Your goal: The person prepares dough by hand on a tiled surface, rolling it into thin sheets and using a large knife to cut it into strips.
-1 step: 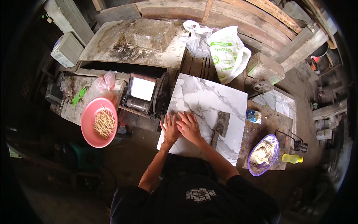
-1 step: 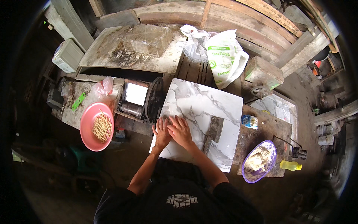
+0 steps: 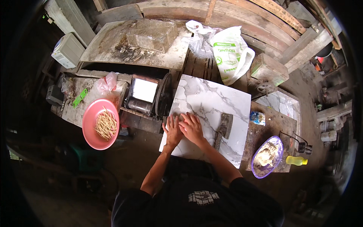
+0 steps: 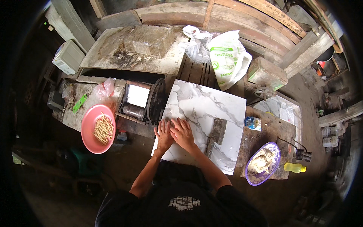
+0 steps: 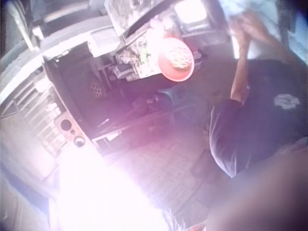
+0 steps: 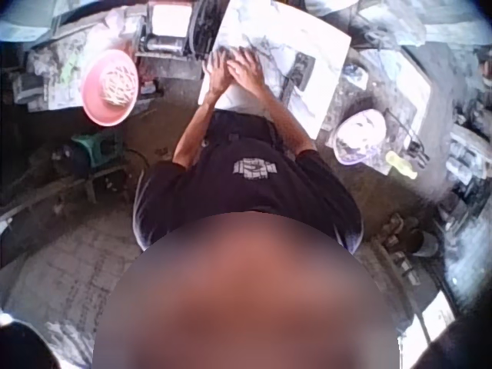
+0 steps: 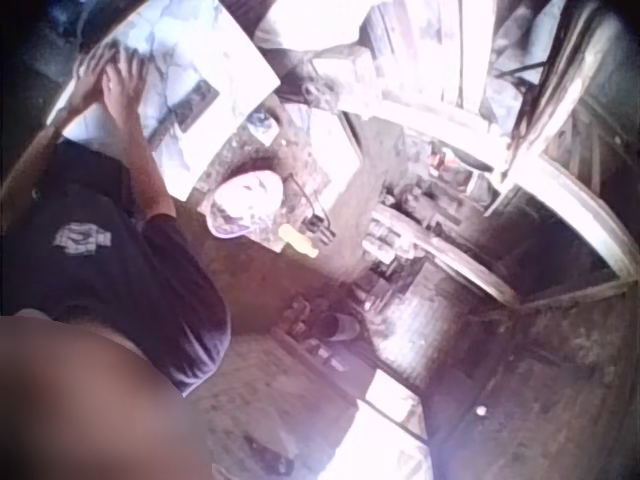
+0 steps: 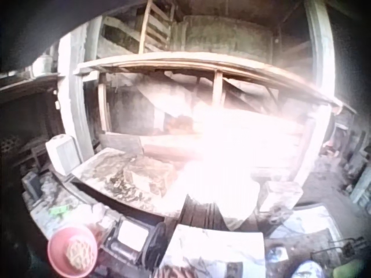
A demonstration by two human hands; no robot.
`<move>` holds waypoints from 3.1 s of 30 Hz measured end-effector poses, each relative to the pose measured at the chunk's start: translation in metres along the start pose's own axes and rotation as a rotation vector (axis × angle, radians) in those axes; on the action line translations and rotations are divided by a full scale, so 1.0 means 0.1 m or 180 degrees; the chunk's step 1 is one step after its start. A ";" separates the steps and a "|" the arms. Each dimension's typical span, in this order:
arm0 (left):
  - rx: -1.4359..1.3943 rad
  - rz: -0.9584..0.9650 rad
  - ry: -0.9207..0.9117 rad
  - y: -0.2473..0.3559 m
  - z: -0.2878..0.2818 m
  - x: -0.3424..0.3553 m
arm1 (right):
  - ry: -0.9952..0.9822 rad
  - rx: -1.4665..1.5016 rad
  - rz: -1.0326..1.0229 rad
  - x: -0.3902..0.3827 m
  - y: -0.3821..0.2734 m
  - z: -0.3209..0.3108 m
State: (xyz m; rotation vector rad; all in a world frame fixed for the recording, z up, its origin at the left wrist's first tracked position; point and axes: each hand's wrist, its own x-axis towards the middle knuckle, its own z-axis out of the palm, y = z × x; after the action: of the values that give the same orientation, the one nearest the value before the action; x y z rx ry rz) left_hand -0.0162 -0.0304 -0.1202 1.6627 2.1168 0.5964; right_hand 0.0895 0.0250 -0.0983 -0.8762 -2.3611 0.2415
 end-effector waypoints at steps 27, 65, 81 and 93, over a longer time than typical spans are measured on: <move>-0.0452 0.0475 0.0459 -0.32 -0.04 0.06 | -0.0473 0.0198 0.0929 0.44 0.44 0.25; -0.0216 0.0660 0.0569 -0.34 0.07 0.04 | -0.0614 -0.0551 -0.0476 0.11 0.17 0.17; -0.0137 0.0702 0.0621 -0.38 0.07 0.08 | -0.1190 0.0743 0.0609 0.41 0.42 0.13; -0.0363 0.1025 0.0526 -0.15 0.04 0.13 | -0.0081 0.0870 0.1111 0.10 0.48 -0.28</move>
State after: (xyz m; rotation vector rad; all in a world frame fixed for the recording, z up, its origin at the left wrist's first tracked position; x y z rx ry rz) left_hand -0.0292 -0.0209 -0.1322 1.9624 1.8907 0.9627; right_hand 0.1253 0.0668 -0.0886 -1.1462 -2.1180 0.7015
